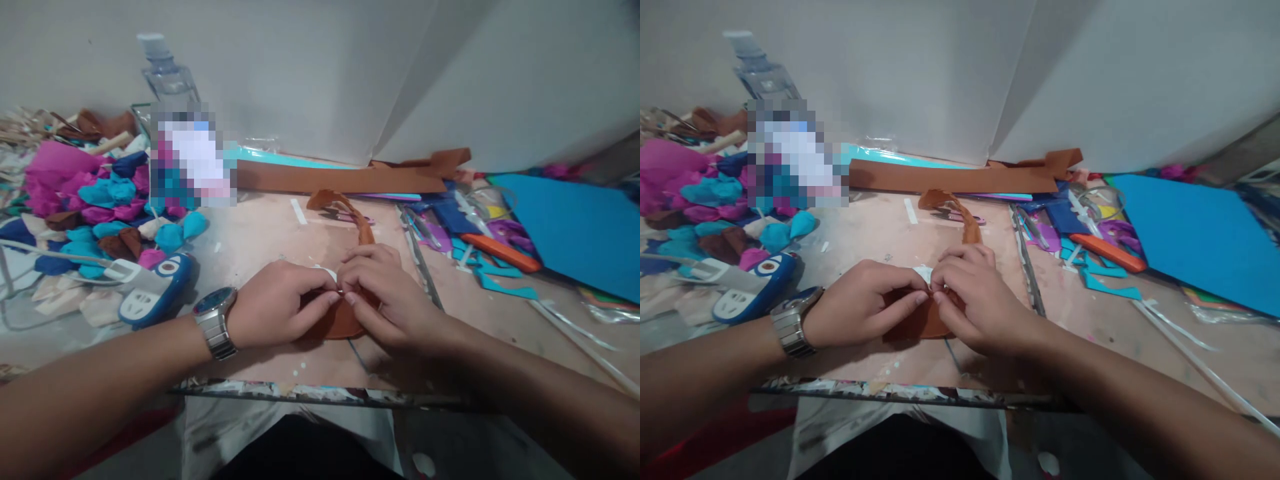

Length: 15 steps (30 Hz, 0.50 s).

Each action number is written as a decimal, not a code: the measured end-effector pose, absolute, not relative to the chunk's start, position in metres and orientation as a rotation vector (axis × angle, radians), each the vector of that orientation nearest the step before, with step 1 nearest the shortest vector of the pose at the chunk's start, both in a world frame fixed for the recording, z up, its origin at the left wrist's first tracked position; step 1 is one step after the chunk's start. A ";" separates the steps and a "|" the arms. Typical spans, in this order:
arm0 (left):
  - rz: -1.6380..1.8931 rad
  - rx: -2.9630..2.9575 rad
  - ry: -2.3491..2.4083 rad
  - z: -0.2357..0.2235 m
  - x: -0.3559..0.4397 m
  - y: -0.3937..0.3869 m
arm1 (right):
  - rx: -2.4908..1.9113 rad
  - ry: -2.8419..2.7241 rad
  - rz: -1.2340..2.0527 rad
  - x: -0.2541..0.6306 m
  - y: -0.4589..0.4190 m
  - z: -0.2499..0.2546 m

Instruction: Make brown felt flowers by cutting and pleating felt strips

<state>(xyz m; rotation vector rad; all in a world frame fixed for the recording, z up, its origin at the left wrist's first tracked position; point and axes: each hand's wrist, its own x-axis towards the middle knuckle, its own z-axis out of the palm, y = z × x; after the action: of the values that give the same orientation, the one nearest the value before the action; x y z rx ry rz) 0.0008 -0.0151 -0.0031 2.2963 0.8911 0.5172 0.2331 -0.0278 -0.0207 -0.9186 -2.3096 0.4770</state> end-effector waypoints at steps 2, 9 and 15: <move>0.527 2.201 0.893 -0.001 0.001 -0.015 | -0.931 -2.299 0.481 0.234 -0.027 -0.021; 0.589 2.057 0.869 -0.001 0.001 -0.012 | -0.916 -2.290 0.499 0.234 -0.026 -0.019; 0.589 2.033 0.848 -0.002 0.000 -0.010 | -0.913 -2.275 0.465 0.235 -0.025 -0.019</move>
<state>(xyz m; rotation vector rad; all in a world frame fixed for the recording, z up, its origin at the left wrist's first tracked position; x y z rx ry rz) 0.0002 -0.0097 -0.0017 2.0331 0.8475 0.5887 0.2345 -0.0248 -0.0185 -0.9127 -2.2754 0.4647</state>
